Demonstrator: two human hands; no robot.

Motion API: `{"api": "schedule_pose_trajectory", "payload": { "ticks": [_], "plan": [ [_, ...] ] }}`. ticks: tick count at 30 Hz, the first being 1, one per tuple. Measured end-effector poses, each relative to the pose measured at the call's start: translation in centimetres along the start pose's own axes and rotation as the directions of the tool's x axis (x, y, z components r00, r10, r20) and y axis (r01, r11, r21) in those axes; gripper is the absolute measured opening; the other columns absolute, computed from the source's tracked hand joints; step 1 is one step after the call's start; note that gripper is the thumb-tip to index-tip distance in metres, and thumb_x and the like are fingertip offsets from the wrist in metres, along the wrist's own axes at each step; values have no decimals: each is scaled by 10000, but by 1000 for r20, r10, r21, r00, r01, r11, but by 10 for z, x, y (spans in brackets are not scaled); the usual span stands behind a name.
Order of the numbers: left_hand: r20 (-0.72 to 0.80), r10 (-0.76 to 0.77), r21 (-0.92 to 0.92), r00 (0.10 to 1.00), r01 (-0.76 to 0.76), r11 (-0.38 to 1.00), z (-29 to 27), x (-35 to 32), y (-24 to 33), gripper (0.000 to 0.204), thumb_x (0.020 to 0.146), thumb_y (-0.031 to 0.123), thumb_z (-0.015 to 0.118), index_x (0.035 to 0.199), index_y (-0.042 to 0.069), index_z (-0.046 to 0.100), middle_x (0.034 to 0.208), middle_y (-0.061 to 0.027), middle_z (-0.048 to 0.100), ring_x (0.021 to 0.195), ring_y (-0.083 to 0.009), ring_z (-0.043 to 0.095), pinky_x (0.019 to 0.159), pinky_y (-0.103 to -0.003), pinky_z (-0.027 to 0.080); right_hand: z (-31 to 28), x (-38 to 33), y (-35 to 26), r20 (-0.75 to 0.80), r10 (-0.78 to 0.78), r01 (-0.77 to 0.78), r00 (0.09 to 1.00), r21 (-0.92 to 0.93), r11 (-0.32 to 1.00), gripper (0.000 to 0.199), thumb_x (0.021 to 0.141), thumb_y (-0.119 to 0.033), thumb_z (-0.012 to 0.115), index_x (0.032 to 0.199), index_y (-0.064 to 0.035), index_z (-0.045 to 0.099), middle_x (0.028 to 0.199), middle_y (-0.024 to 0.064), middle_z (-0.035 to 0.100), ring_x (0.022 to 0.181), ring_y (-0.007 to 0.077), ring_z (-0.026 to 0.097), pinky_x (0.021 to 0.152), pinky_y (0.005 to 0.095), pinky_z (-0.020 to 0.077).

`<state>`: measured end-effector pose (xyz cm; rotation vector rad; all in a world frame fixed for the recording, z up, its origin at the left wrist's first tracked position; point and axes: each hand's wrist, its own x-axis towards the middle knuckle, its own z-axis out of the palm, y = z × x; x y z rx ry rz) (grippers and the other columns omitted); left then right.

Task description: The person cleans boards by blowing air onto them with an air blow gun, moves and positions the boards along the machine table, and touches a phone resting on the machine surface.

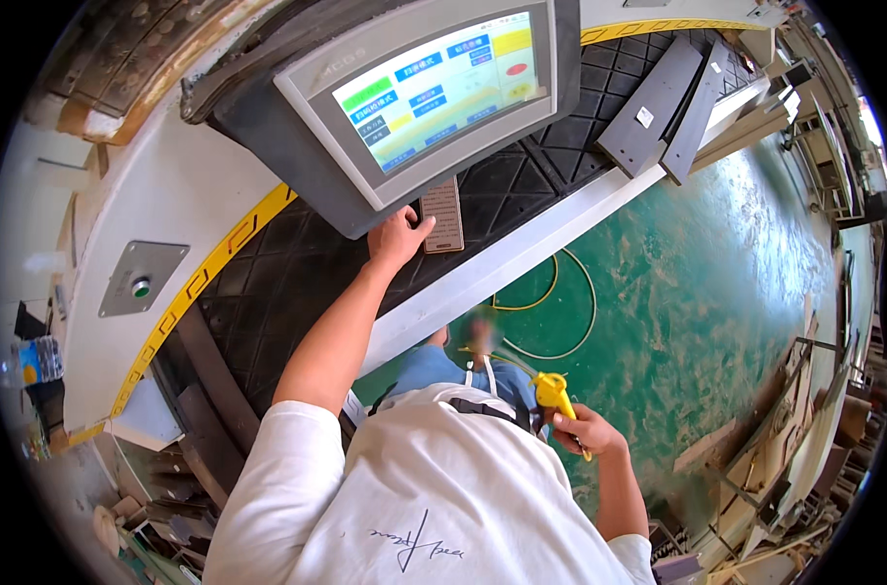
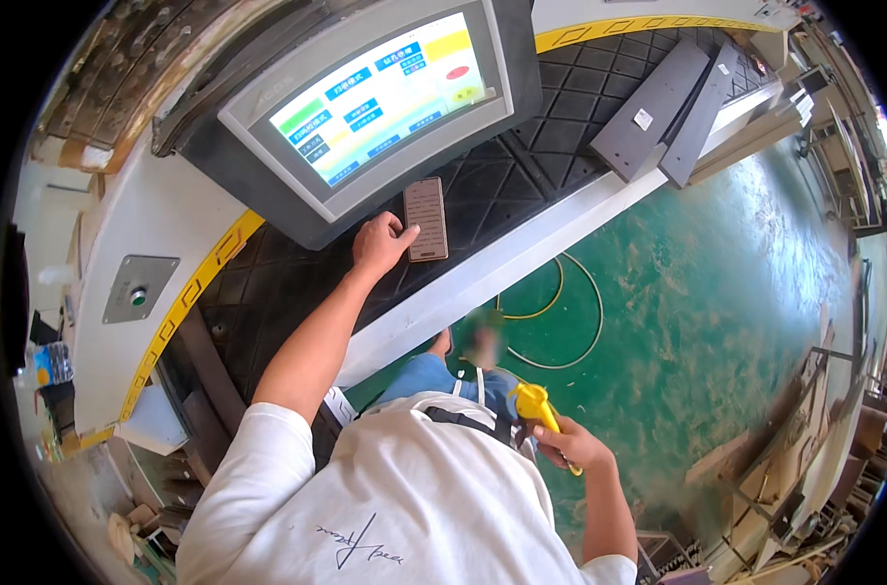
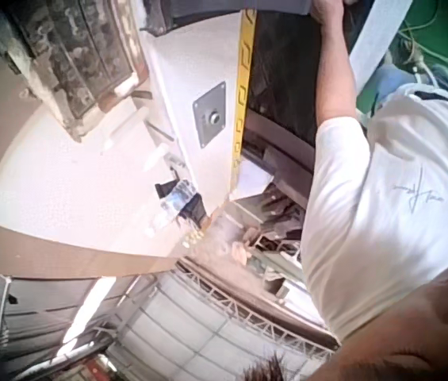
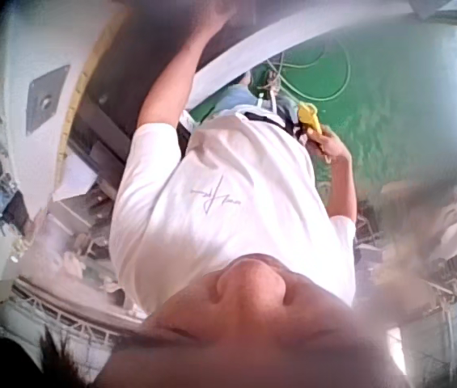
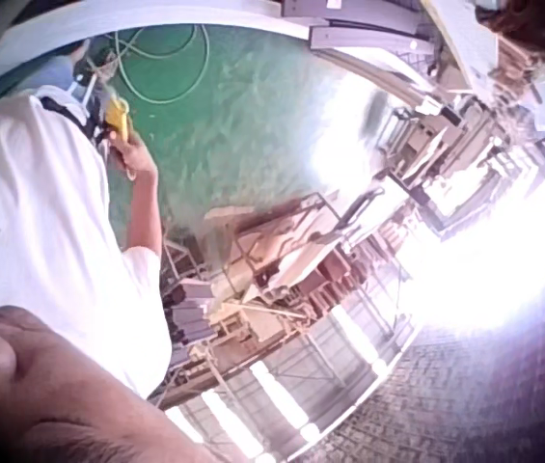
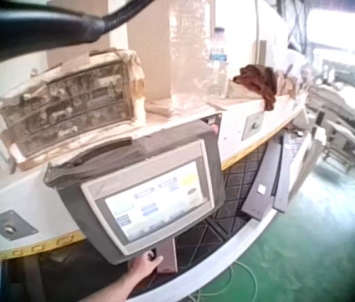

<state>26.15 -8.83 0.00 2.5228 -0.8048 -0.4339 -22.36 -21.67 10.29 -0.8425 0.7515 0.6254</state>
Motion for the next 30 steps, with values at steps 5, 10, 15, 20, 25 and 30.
{"api": "schedule_pose_trajectory", "payload": {
  "ticks": [5, 10, 15, 20, 25, 30],
  "plan": [
    [-324, 21, -57, 946, -42, 997, 10, 27, -27, 451, 957, 538, 696, 963, 89, 739, 899, -72, 777, 899, -283, 746, 786, -444, 548, 39, 11, -43, -13, 152, -146, 988, -370, 917, 530, 997, -520, 709, 1271, -70, 651, 662, -63, 504, 519, 49, 434, 458, 264, 313],
    [133, -146, -401, 980, 188, 897, -14, 19, -13, 459, 1005, 517, 635, 1004, 71, 746, 836, -35, 755, 813, -182, 697, 783, -382, 528, 54, 26, -42, -38, 143, -146, 989, -419, 896, 551, 991, -534, 713, 1288, -73, 653, 691, -55, 513, 552, 49, 440, 481, 266, 333],
    [233, -163, -345, 959, 238, 908, -18, 9, -30, 436, 1022, 467, 639, 1000, 45, 748, 888, -58, 768, 816, -177, 679, 776, -351, 520, 68, 29, -27, -93, -54, 26, 994, -280, 960, 495, 1023, -485, 691, 1307, -82, 640, 691, -64, 487, 540, 52, 412, 475, 265, 318],
    [264, -135, -426, 955, 241, 872, -12, 10, -41, 402, 1029, 437, 649, 1049, 47, 743, 936, -60, 760, 849, -171, 670, 797, -347, 529, 59, 15, 7, -75, -114, 102, 991, -143, 984, 377, 1067, -396, 651, 1234, -57, 639, 663, -69, 465, 512, 54, 393, 470, 254, 320],
    [255, -137, -526, 957, 256, 811, -7, 1, -41, 378, 1040, 407, 645, 1070, 42, 740, 956, -32, 733, 854, -149, 634, 828, -331, 530, 65, -1, 28, -122, -209, 197, 970, -106, 975, 367, 1069, -410, 647, 1148, -51, 632, 630, -67, 465, 491, 60, 401, 465, 266, 326],
    [89, -134, -709, 987, 157, 687, -16, -30, -48, 335, 1049, 352, 647, 1026, 31, 739, 881, -16, 728, 775, -102, 623, 715, -290, 517, 65, -2, 25, -108, -158, 129, 982, -237, 963, 363, 1072, -403, 645, 1122, -44, 653, 604, -59, 463, 484, 66, 418, 460, 273, 326]
  ]
}}
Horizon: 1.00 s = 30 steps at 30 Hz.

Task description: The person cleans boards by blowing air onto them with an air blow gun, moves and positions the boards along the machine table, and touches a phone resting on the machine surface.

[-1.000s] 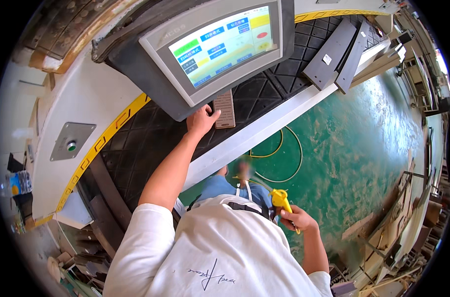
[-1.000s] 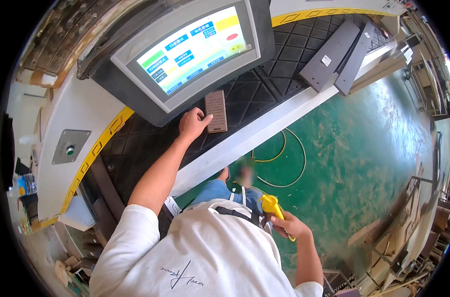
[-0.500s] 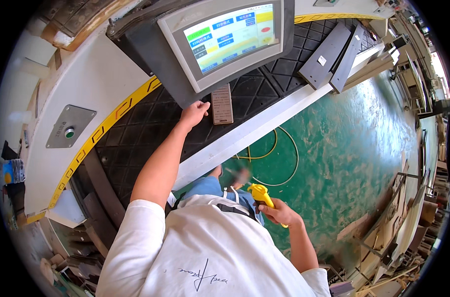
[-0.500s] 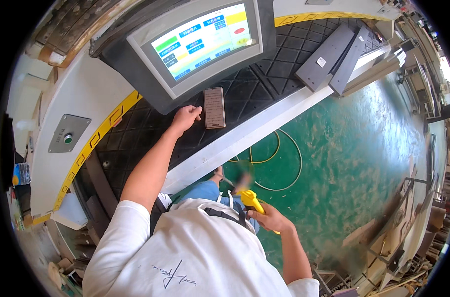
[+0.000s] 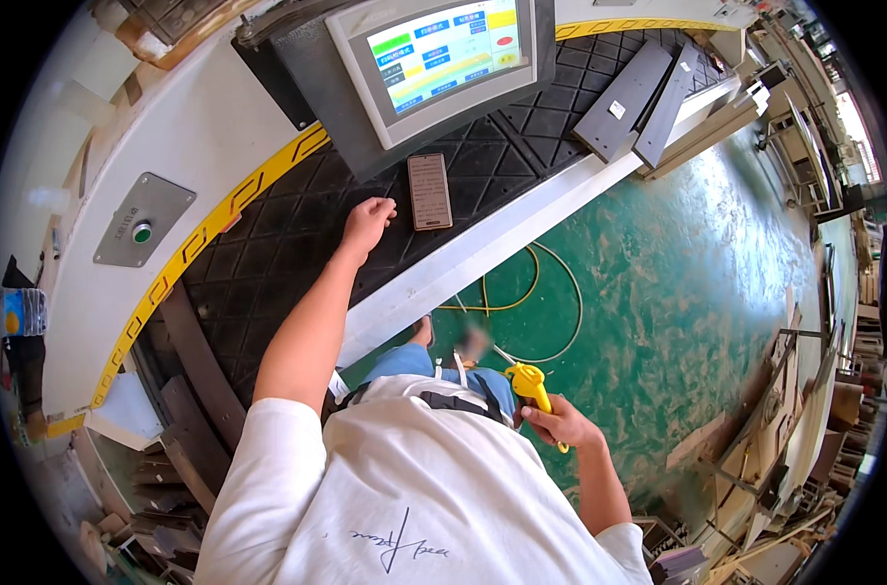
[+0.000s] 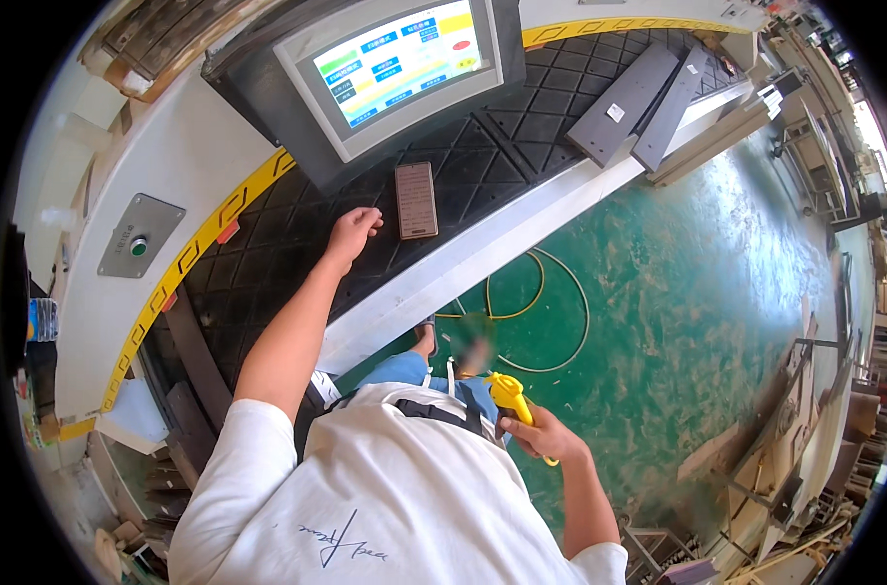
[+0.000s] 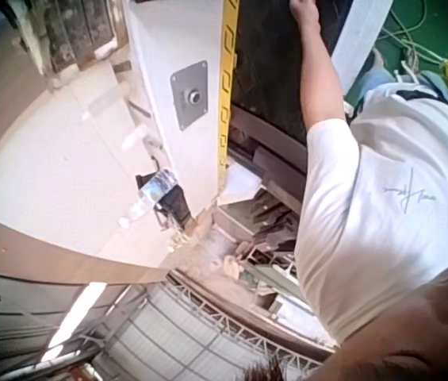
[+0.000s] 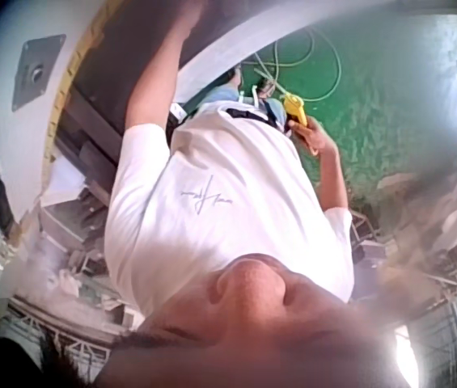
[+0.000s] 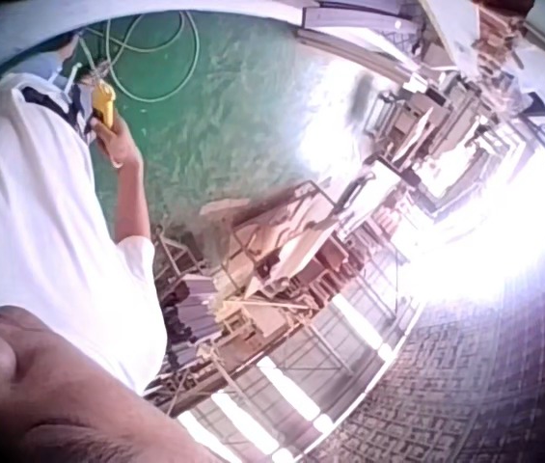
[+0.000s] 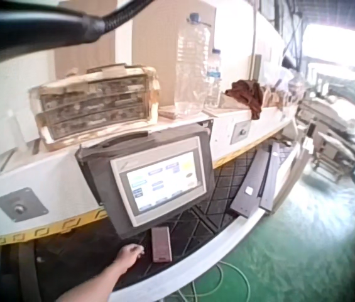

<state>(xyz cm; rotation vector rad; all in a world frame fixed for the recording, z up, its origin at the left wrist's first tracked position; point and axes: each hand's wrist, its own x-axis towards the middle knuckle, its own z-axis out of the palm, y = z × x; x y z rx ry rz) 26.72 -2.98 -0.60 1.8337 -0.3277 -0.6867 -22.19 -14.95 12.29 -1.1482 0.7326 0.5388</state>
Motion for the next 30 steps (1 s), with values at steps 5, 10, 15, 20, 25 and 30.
{"api": "schedule_pose_trajectory", "payload": {
  "ticks": [5, 10, 15, 20, 25, 30],
  "plan": [
    [-61, -166, -79, 984, 161, 984, -10, -60, 5, 370, 1059, 377, 626, 1024, 26, 741, 812, -21, 711, 660, -101, 608, 634, -255, 485, -5, 5, -16, -20, 18, -19, 1000, -16, 1000, 326, 1058, -382, 672, 1059, -56, 677, 608, -59, 488, 487, 65, 421, 462, 278, 322],
    [-85, -310, -119, 947, 299, 947, -43, -111, 5, 424, 1079, 426, 580, 1065, 39, 752, 703, -43, 688, 571, -62, 534, 492, -261, 390, 1, 10, -37, -40, 78, -83, 996, -140, 987, 288, 1044, -384, 694, 1099, -102, 682, 683, -48, 532, 514, 56, 432, 477, 269, 344],
    [-219, -128, 165, 967, 166, 972, -64, -141, 13, 601, 1107, 517, 449, 1134, 11, 772, 746, -90, 779, 785, -134, 703, 832, -314, 508, 8, 24, -65, 7, 111, -94, 994, -468, 879, 367, 1020, -448, 704, 1076, -85, 713, 759, -17, 602, 652, 108, 510, 595, 306, 410],
    [-201, -29, 265, 979, 83, 961, -60, -157, 21, 654, 1102, 559, 444, 1031, 11, 793, 751, -98, 784, 791, -179, 749, 807, -332, 542, 5, 37, -53, -50, 68, -82, 996, -395, 915, 418, 1011, -482, 702, 1098, -73, 715, 782, 7, 627, 697, 118, 551, 632, 314, 442],
    [-129, -48, 242, 990, 78, 967, -52, -158, 18, 591, 1091, 524, 507, 989, 18, 795, 778, -75, 778, 782, -194, 737, 769, -339, 545, 9, 35, -70, -65, 76, -97, 995, -426, 899, 433, 1011, -476, 702, 1152, -67, 701, 791, 6, 623, 684, 122, 542, 643, 313, 448],
    [-103, -77, 295, 992, 105, 950, -68, -136, 9, 416, 1076, 396, 602, 1088, 16, 770, 951, -91, 778, 817, -167, 705, 796, -312, 543, 5, 30, -63, -16, 52, -54, 999, -402, 914, 385, 1012, -463, 704, 1099, -88, 716, 802, -9, 621, 685, 117, 535, 645, 308, 443]
  ]
}}
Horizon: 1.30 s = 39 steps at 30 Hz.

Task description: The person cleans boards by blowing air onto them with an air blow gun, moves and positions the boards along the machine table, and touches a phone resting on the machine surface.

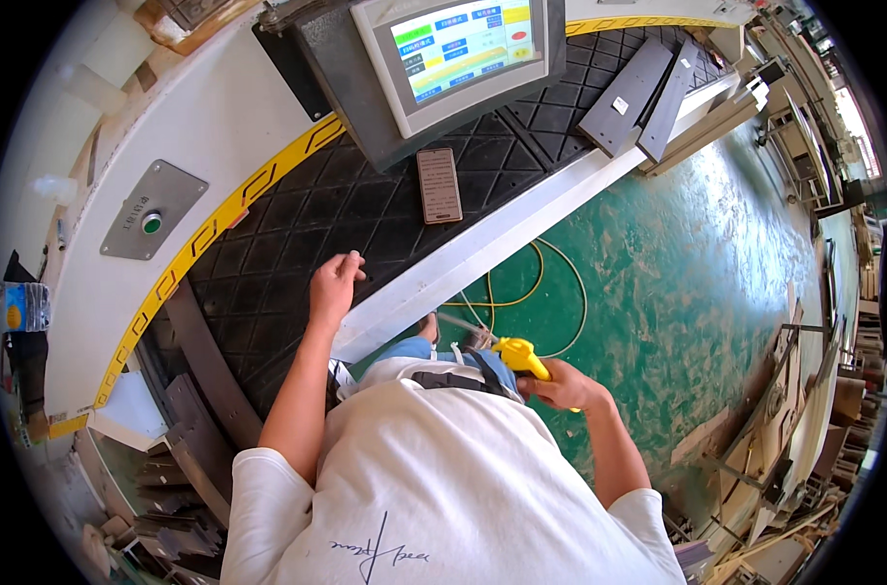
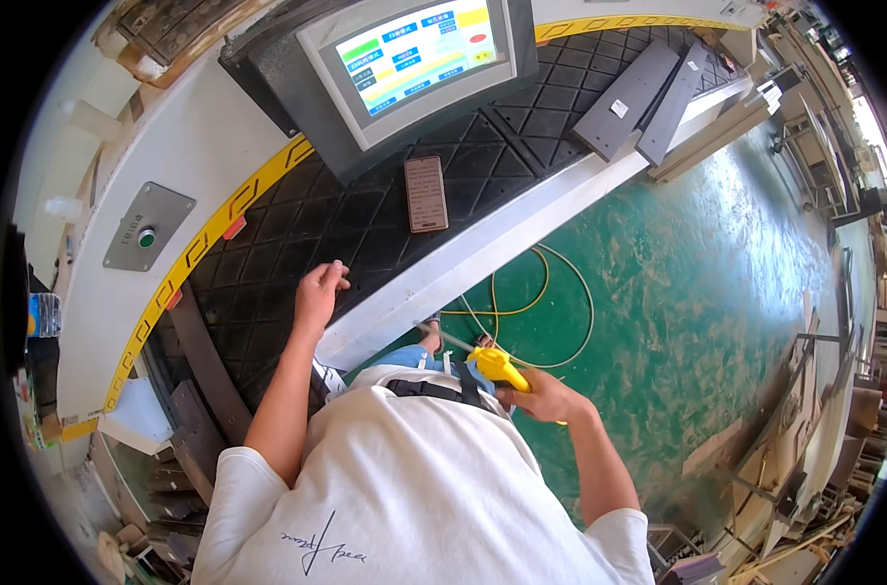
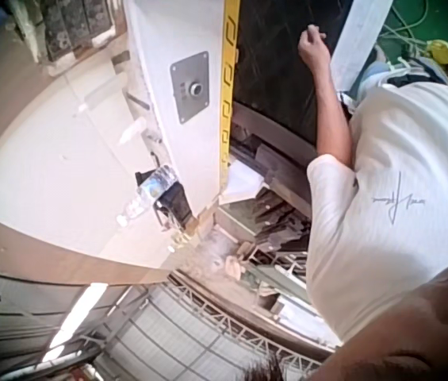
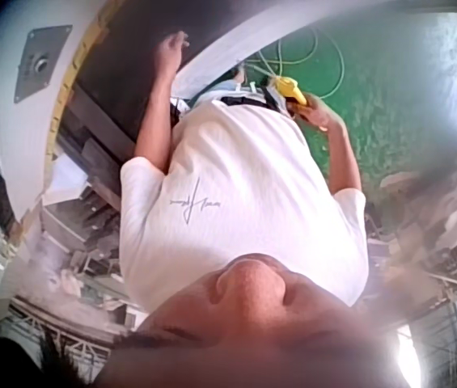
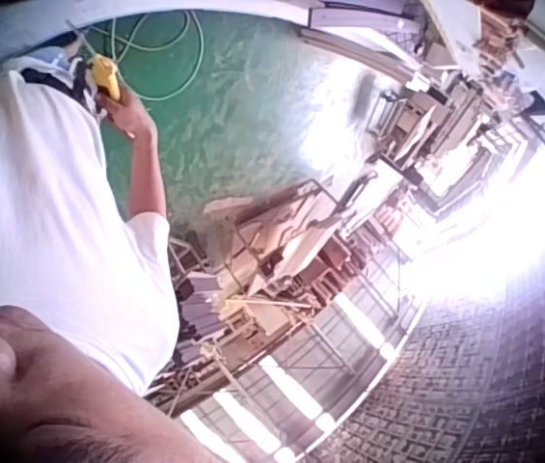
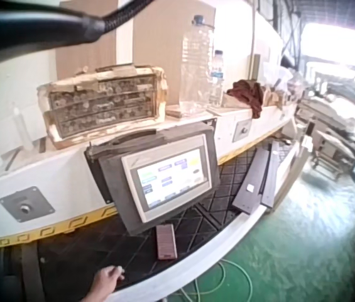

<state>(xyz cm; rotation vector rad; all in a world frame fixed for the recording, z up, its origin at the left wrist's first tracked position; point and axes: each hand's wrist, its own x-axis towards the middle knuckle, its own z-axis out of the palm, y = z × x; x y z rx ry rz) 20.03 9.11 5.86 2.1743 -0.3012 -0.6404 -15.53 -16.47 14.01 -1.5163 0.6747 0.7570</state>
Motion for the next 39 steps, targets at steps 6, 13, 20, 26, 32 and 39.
{"api": "schedule_pose_trajectory", "payload": {
  "ticks": [6, 13, 20, 26, 32, 39],
  "plan": [
    [-114, -31, -183, 993, 9, 983, -12, 40, -13, 340, 1034, 291, 671, 1230, 16, 701, 1085, -79, 754, 938, -153, 689, 870, -308, 538, 1, -8, 2, 55, 22, -22, 998, -9, 1000, 351, 1022, -433, 703, 1129, -99, 695, 771, -42, 583, 669, 93, 496, 613, 296, 408],
    [-97, 104, -3, 990, -105, 995, -3, 89, -3, 321, 979, 335, 695, 1112, 47, 751, 1065, -116, 788, 1020, -244, 749, 886, -358, 558, 7, -22, -7, 28, 17, -12, 999, -146, 989, 319, 1031, -372, 686, 1173, -86, 685, 862, 7, 674, 769, 148, 589, 710, 330, 485],
    [67, 238, -9, 969, -238, 971, 71, 142, 10, 303, 947, 350, 734, 1073, 76, 759, 978, -111, 786, 922, -275, 757, 828, -387, 575, 7, -44, -20, -292, 35, -92, 956, -184, 979, 435, 996, -365, 711, 1343, -105, 678, 1071, 131, 763, 957, 238, 697, 878, 384, 526],
    [102, 146, 75, 984, -154, 985, 105, 162, 33, 321, 931, 367, 749, 1082, 84, 738, 1029, -101, 783, 961, -281, 749, 856, -395, 580, 5, -66, -9, -380, 115, -198, 918, -185, 963, 445, 979, -361, 725, 1338, -103, 675, 1077, 172, 755, 990, 321, 708, 885, 402, 536],
    [156, 182, 143, 971, -205, 968, 110, 182, 32, 359, 919, 413, 757, 1030, 74, 719, 1024, -121, 775, 991, -316, 739, 880, -427, 572, 17, -82, -1, -163, -52, 3, 985, -288, 958, 332, 980, -320, 743, 1177, -55, 705, 978, 110, 748, 823, 229, 670, 776, 376, 522],
    [200, 80, 209, 977, -122, 970, 108, 179, 46, 394, 906, 456, 763, 1023, 82, 722, 1080, -141, 770, 1050, -325, 722, 933, -435, 553, 22, -69, -5, -118, -60, 29, 991, -253, 967, 397, 990, -340, 717, 1279, -70, 683, 1026, 149, 765, 865, 299, 700, 805, 395, 541]
  ]
}}
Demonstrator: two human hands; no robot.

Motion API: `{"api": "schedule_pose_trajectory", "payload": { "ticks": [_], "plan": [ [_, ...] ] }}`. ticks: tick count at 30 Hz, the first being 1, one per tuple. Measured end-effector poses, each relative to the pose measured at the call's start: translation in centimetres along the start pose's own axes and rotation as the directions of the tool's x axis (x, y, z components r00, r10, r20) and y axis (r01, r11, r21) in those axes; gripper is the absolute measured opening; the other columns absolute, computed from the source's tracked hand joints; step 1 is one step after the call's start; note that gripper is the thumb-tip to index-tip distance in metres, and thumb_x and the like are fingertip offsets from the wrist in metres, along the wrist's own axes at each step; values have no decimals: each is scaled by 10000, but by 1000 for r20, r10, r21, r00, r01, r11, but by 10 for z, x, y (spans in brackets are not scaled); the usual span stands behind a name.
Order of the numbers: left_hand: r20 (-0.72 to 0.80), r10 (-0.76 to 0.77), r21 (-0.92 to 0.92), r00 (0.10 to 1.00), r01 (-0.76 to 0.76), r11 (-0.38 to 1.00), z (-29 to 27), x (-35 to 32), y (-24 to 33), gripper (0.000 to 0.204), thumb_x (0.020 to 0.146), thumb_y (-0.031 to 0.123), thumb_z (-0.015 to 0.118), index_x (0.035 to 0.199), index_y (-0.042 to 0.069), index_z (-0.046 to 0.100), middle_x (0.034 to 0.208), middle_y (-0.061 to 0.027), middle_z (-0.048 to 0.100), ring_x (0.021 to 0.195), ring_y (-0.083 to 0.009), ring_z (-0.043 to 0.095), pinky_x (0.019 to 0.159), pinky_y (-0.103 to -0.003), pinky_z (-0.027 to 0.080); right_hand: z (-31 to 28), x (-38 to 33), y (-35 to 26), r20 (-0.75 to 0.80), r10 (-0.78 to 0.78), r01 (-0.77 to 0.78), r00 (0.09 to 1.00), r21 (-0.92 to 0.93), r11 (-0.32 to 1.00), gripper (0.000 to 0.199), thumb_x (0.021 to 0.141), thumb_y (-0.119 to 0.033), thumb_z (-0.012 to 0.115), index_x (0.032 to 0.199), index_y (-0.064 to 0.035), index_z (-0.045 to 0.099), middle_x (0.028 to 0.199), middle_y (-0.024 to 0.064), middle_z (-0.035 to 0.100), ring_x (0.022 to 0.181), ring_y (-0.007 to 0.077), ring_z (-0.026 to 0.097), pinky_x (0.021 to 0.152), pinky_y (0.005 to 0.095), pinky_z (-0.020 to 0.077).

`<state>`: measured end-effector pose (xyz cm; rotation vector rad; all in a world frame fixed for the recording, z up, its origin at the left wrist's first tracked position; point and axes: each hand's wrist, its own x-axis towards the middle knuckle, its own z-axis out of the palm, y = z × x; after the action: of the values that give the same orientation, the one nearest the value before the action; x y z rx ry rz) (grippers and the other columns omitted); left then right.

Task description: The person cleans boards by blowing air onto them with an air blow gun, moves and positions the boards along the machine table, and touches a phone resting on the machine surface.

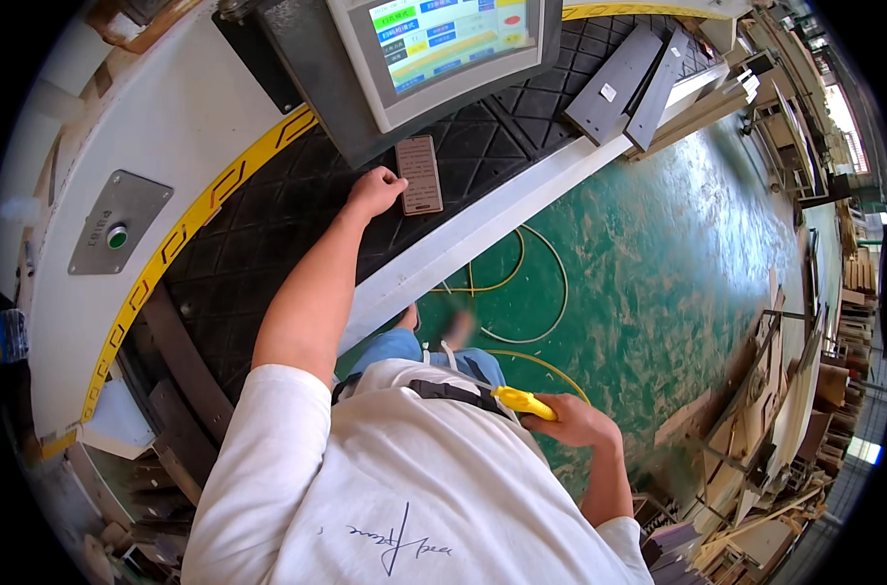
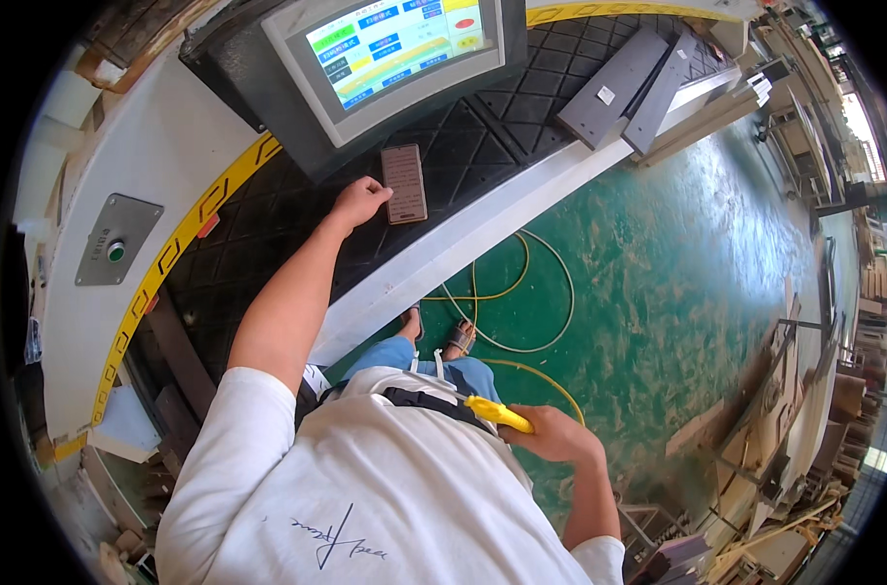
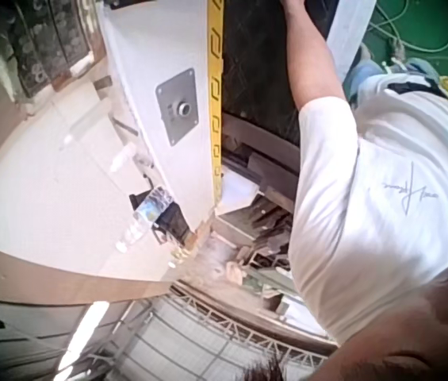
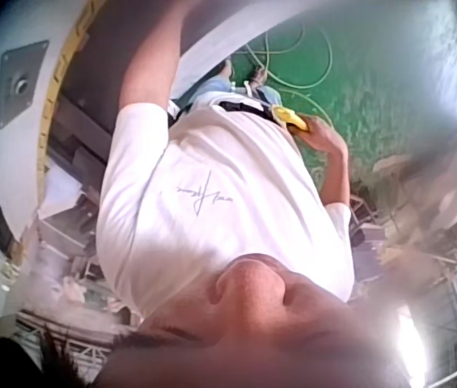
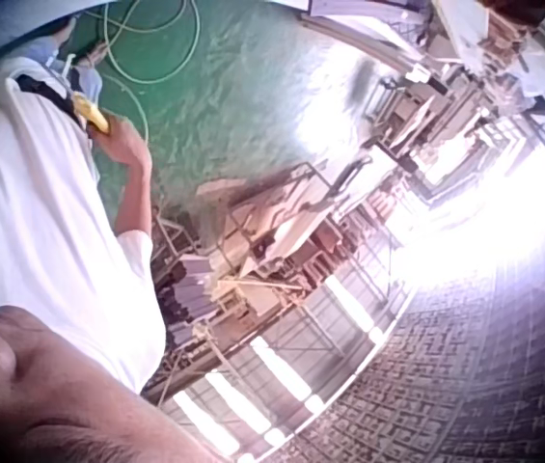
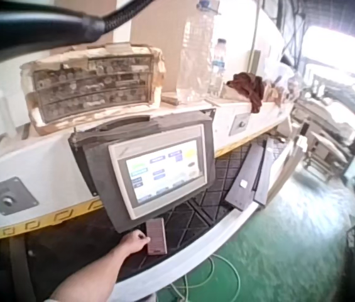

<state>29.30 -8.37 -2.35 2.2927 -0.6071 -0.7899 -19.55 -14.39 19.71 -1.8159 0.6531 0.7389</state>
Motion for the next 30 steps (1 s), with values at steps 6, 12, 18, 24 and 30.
{"api": "schedule_pose_trajectory", "payload": {
  "ticks": [6, 12, 18, 24, 30],
  "plan": [
    [69, 4, -82, 998, 2, 997, -5, 0, -4, 443, 830, 451, 842, 1043, 80, 726, 1070, -119, 770, 1016, -283, 725, 923, -399, 555, -7, 10, -14, 40, 68, -66, 997, -52, 996, 408, 995, -351, 710, 1315, -100, 682, 1069, 148, 767, 910, 303, 708, 827, 398, 548],
    [123, 14, -50, 992, -8, 999, -2, -5, -3, 572, 720, 452, 931, 1068, 55, 711, 1118, -115, 753, 1028, -258, 719, 917, -382, 561, -9, 15, -13, 37, 79, -77, 996, -52, 996, 415, 1005, -363, 699, 1332, -108, 678, 1069, 134, 771, 910, 305, 706, 833, 397, 548],
    [6, -33, 68, 999, 33, 997, 7, 3, -5, 495, 809, 506, 855, 1075, 109, 728, 1122, -106, 765, 1076, -281, 720, 936, -429, 562, -3, 20, -18, 74, 61, -61, 995, -9, 998, 457, 1006, -392, 681, 1361, -105, 667, 1129, 176, 758, 1002, 340, 700, 898, 417, 531],
    [-29, -107, 34, 994, 108, 994, 4, 4, -2, 414, 911, 499, 756, 1050, 109, 742, 1121, -117, 772, 1063, -291, 723, 926, -437, 561, -3, 22, -18, 58, 67, -64, 996, -55, 996, 480, 1000, -398, 687, 1382, -108, 662, 1163, 181, 757, 1044, 352, 707, 916, 420, 534],
    [127, 31, -170, 991, -9, 985, -10, -13, -1, 479, 844, 392, 868, 1147, 52, 720, 1025, -107, 732, 965, -211, 697, 881, -350, 546, -1, 24, -15, 66, 48, -44, 997, -57, 997, 471, 1004, -401, 679, 1376, -111, 669, 1152, 187, 758, 1033, 360, 708, 907, 424, 538]
  ]
}}
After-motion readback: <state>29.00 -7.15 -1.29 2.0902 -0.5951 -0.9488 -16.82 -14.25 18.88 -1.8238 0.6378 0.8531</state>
